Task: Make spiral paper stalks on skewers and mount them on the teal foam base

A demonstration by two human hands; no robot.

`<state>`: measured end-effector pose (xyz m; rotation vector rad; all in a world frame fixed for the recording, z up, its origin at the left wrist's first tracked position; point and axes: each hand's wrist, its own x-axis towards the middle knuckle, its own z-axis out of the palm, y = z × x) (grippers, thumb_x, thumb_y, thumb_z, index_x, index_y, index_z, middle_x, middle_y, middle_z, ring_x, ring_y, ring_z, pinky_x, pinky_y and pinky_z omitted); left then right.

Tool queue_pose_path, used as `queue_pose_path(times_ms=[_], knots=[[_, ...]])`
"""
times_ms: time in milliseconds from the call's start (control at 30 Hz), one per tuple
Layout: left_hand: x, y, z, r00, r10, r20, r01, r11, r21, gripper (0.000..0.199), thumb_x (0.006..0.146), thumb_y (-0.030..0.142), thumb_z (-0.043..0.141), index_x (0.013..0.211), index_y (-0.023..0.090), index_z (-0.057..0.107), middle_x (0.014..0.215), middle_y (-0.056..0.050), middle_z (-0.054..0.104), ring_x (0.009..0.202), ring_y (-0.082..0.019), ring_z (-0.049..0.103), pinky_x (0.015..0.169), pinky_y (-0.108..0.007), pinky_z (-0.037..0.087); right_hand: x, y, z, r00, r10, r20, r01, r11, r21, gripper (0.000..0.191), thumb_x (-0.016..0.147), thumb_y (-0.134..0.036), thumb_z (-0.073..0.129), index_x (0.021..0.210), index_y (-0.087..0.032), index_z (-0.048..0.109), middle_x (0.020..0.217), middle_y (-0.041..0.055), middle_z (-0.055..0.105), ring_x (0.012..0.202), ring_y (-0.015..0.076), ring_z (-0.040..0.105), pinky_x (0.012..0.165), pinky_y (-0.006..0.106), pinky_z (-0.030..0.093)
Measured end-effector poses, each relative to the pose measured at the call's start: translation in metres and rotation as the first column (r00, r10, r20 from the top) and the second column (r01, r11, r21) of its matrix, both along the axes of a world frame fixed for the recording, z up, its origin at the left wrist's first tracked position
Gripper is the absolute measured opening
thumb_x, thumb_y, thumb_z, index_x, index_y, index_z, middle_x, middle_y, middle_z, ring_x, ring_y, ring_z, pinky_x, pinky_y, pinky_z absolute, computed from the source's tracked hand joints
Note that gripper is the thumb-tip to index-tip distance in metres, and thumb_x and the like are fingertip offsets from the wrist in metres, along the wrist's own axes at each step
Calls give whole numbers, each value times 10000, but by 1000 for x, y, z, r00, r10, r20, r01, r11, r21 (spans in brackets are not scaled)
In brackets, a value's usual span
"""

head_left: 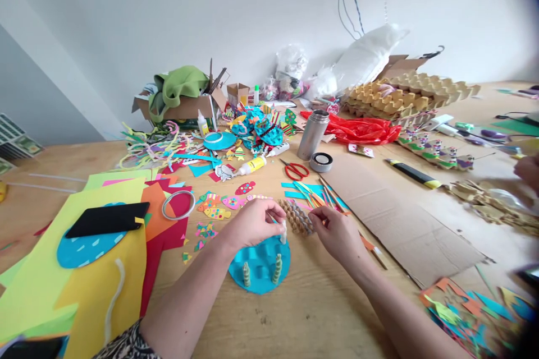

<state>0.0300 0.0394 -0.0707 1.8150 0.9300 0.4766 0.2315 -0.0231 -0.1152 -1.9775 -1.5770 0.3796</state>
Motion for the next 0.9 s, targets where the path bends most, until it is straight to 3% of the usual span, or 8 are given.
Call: queue_pose_path(times_ms=[200, 633, 833, 900], knots=[[-6, 3, -3, 997, -71, 17, 71, 997, -4, 344, 593, 96, 676, 934, 140, 659, 926, -60, 683, 781, -157, 623, 689, -256, 505, -1, -1, 2, 998, 6, 65, -2, 998, -62, 206, 819, -311, 468, 764, -197, 630, 741, 40, 687, 667, 191, 609, 575, 268, 375], [-7, 3, -8, 997, -57, -57, 60, 997, 46, 278, 648, 246, 699, 912, 162, 671, 877, -54, 704, 787, -184, 638, 706, -280, 501, 1, -3, -3, 956, 38, 290, 2, 991, -135, 184, 833, -302, 482, 728, -192, 586, 787, 88, 676, 687, 227, 623, 561, 284, 334], [-7, 5, -9, 999, -34, -29, 37, 994, 105, 220, 671, 206, 659, 883, 151, 680, 908, -67, 703, 782, -179, 644, 710, -277, 508, 3, -1, -5, 960, 5, 280, 25, 994, -102, 191, 851, -254, 425, 706, -190, 532, 732, 86, 639, 648, 204, 585, 546, 283, 307], [-7, 6, -8, 1000, -12, -5, 13, 993, 117, 203, 698, 192, 628, 889, 147, 683, 909, -72, 706, 791, -176, 646, 726, -277, 509, 3, 1, 0, 987, -7, 158, 16, 998, -54, 213, 865, -305, 413, 716, -192, 514, 700, 66, 613, 634, 186, 557, 553, 278, 327]])
